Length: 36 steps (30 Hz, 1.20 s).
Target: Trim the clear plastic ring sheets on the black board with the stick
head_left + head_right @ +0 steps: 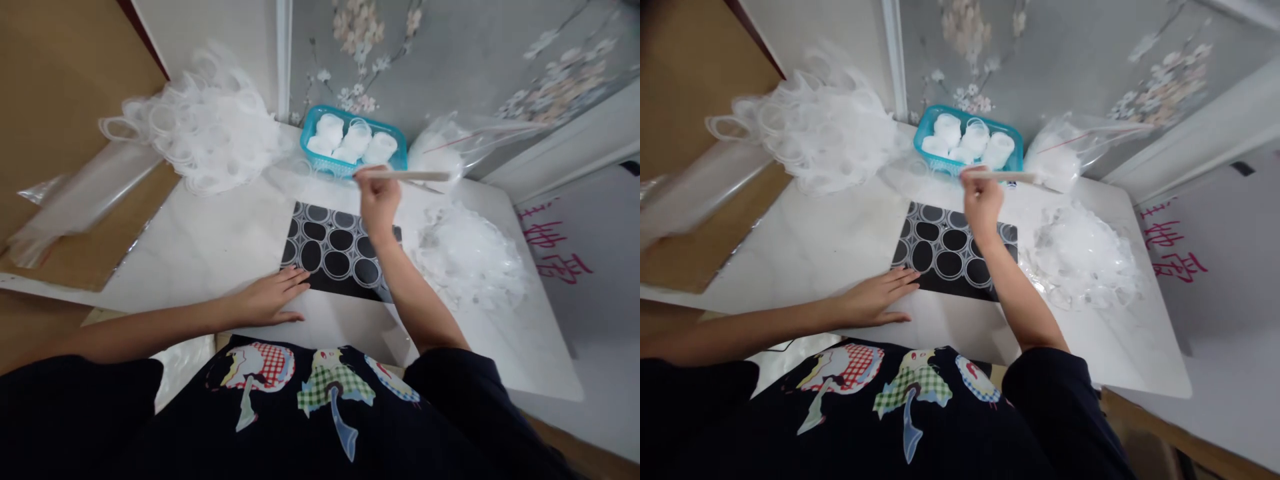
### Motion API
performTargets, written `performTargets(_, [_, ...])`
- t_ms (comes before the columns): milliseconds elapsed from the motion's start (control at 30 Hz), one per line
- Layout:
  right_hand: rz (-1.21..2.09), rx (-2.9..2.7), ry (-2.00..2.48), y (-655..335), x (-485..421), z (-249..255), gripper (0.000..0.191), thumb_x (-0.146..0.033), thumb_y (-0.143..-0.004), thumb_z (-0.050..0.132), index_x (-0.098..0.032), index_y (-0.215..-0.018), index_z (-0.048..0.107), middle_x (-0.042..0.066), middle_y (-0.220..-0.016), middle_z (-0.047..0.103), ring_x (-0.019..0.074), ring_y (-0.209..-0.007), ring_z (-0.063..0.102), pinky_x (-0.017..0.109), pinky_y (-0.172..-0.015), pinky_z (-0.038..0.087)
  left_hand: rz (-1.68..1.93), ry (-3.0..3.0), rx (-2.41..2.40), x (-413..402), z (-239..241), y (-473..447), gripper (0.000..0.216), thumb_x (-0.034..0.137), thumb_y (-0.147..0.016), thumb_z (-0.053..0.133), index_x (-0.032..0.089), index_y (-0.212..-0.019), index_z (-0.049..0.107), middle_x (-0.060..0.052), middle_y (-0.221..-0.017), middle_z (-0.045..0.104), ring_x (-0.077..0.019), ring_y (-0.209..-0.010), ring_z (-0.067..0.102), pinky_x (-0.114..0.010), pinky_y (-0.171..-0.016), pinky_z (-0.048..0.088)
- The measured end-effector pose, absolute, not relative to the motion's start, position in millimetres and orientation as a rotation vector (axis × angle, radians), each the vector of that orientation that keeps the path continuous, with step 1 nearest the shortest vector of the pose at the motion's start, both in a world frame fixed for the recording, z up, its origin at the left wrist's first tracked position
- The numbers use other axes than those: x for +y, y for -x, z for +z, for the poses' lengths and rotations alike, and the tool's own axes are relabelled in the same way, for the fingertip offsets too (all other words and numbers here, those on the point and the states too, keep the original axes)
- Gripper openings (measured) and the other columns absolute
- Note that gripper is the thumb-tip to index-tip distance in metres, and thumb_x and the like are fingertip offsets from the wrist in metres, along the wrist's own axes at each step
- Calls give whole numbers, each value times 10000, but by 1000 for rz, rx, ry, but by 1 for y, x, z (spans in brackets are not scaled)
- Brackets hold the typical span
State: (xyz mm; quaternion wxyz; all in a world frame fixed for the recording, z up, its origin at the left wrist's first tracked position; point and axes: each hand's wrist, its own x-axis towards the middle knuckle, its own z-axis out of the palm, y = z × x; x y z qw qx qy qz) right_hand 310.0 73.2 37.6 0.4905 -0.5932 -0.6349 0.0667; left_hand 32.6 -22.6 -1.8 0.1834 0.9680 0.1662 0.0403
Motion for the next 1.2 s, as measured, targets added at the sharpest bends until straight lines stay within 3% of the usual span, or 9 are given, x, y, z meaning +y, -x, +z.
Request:
performTargets(200, [925, -1973, 984, -248, 35, 0, 224, -372, -919, 600, -199, -837, 716, 58, -875, 749, 188, -794, 692, 319, -714, 558, 163, -2826, 601, -27, 1, -22, 612, 581, -993, 410, 91, -1327, 565, -216, -1502, 449, -342, -1402, 426, -464, -1160, 333])
performTargets(400, [1215, -2029, 887, -250, 30, -9, 170, -351, -886, 653, -196, -875, 721, 52, -903, 751, 181, -803, 703, 326, -762, 581, 160, -2792, 716, -33, -11, -18, 654, 611, -990, 379, 86, -1341, 548, -223, -1472, 486, -338, -1375, 460, -466, -1140, 356])
performTargets(867, [1028, -2170, 849, -252, 31, -5, 112, -278, -909, 653, -210, -899, 740, 42, -886, 766, 188, -837, 682, 340, -795, 558, 236, -2734, 718, -34, -17, -20, 641, 588, -995, 390, 76, -1349, 544, -225, -1448, 513, -333, -1394, 435, -458, -1160, 330])
performTargets(1067, [729, -2286, 840, -251, 10, -15, 198, -273, -978, 539, -228, -975, 732, 58, -1009, 774, 202, -814, 605, 370, -771, 544, 222, -2697, 764, -37, -14, -23, 677, 616, -987, 381, 68, -1348, 546, -225, -1452, 508, -340, -1399, 428, -482, -1168, 325])
performTargets(1200, [551, -2467, 788, -247, 13, -16, 280, -345, -1006, 463, -243, -966, 720, 62, -898, 749, 209, -775, 601, 366, -772, 540, 242, -2642, 809, -37, -2, -27, 750, 649, -984, 334, 20, -1335, 546, -237, -1424, 531, -348, -1388, 437, -489, -1180, 311])
